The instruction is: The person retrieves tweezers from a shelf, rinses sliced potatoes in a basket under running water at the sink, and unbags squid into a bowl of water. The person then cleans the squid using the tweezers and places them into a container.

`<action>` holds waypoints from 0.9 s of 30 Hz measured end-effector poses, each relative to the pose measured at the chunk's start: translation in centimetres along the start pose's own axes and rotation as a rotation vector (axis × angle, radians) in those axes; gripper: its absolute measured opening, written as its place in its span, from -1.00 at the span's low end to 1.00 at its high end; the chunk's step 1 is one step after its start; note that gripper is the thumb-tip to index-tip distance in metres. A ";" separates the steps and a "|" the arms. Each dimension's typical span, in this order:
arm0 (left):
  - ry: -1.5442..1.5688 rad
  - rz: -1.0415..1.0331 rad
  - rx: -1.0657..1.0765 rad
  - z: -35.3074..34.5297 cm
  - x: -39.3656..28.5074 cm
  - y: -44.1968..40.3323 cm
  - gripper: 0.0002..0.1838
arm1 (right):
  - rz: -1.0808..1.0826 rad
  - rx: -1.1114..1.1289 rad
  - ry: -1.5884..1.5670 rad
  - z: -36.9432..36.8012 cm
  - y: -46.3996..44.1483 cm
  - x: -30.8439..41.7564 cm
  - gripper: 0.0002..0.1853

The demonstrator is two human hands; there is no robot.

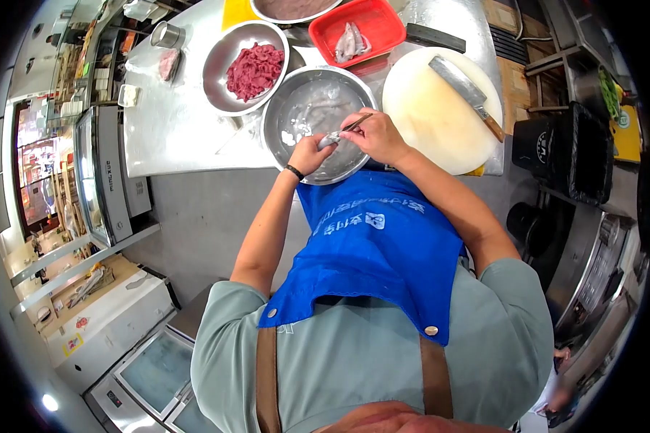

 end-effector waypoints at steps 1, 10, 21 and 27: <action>0.000 0.002 -0.002 0.0 0.1 0.0 -0.71 | 0.043 -0.015 0.041 0.0 0.0 0.2 -0.84; 0.051 -0.211 -0.062 1.1 -3.3 0.8 -0.82 | 0.190 0.030 0.078 1.3 0.2 4.2 -0.84; 0.057 -0.253 -0.033 2.1 -5.2 0.4 -0.80 | 0.274 -0.021 0.108 2.1 0.5 6.0 -0.83; 0.059 -0.292 -0.042 2.0 -6.4 0.2 -0.78 | 0.298 -0.070 0.100 1.4 0.5 5.1 -0.84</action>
Point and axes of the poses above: each hand's wrist, its own y-axis away from the middle knuckle, its own z-axis out of the back of the hand, x = y × z, the point moved 7 cm from there along -y, towards the middle knuckle, and after that the axes turned 9 degrees about -z, right-handed, at the moved point
